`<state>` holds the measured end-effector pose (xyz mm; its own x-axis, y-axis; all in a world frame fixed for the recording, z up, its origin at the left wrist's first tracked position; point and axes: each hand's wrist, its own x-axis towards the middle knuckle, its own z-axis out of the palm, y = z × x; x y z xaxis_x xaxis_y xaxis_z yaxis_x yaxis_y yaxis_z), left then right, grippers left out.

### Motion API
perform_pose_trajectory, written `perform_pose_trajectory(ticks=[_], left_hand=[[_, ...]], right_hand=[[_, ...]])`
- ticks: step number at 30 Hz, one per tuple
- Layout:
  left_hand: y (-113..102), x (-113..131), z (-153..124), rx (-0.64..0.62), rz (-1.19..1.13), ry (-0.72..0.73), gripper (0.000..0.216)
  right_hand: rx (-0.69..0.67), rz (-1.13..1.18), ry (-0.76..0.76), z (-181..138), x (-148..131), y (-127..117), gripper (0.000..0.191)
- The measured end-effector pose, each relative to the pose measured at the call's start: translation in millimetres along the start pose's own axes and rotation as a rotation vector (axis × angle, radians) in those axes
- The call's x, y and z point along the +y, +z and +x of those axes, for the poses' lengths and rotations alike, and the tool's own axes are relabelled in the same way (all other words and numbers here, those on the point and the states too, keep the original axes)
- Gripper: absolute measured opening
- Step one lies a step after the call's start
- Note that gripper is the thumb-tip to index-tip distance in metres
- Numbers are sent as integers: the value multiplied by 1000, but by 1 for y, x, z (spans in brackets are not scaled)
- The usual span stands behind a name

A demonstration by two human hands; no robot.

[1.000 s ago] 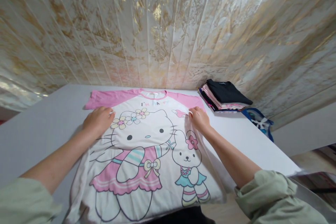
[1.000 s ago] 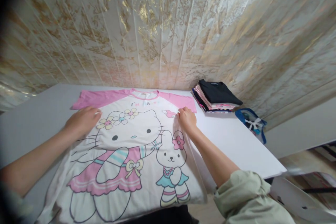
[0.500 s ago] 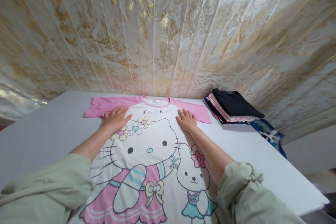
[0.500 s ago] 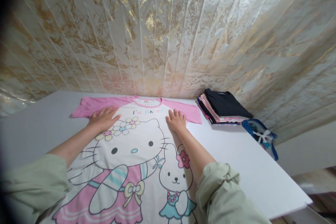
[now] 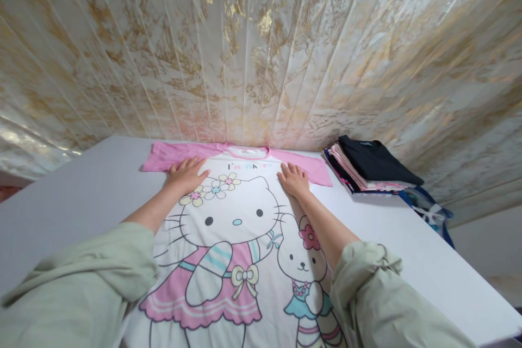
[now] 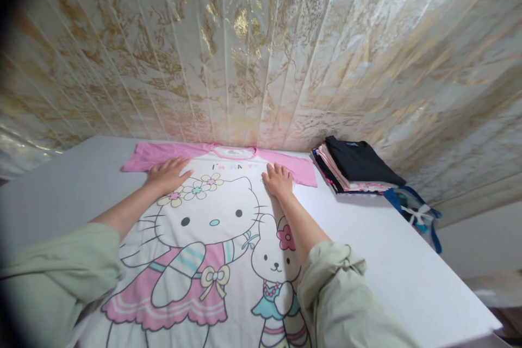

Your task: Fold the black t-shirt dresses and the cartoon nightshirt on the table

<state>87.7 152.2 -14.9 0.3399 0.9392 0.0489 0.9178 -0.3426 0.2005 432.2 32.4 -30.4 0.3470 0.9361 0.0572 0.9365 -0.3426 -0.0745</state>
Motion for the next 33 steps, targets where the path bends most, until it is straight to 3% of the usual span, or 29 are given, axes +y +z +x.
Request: perform_pose_trajectory(ticks=[3, 6, 9, 13, 16, 19, 22, 25, 28, 33], left_hand=[[-12, -5, -11, 63, -9, -15, 60], [-30, -21, -39, 149, 4, -61, 50], [-45, -43, -87, 168, -20, -160, 37], [-44, -59, -173, 30, -210, -269, 24], [-37, -46, -235, 44, -286, -253, 31], [-38, -22, -278, 40, -206, -222, 35], [-47, -10, -300, -68, -93, -199, 29], [-51, -18, -310, -116, -77, -149, 16], [-52, -33, -317, -103, -223, -137, 20], [-63, -49, -330, -155, -802, -499, 37]], right_hand=[[20, 13, -2, -1, -1, 1, 57], [37, 21, -6, 0, 0, 3, 57], [16, 5, -2, 1, 3, 3, 57], [-11, -21, -12, -1, -3, -4, 55], [73, -7, -110, -9, -35, -15, 54], [50, 100, -399, -28, -97, -27, 51], [-64, 225, -623, -48, -166, -30, 47], [-87, 263, -685, -61, -216, -18, 45], [-15, 265, -658, -66, -235, 0, 46], [57, 247, -666, -67, -232, 14, 50]])
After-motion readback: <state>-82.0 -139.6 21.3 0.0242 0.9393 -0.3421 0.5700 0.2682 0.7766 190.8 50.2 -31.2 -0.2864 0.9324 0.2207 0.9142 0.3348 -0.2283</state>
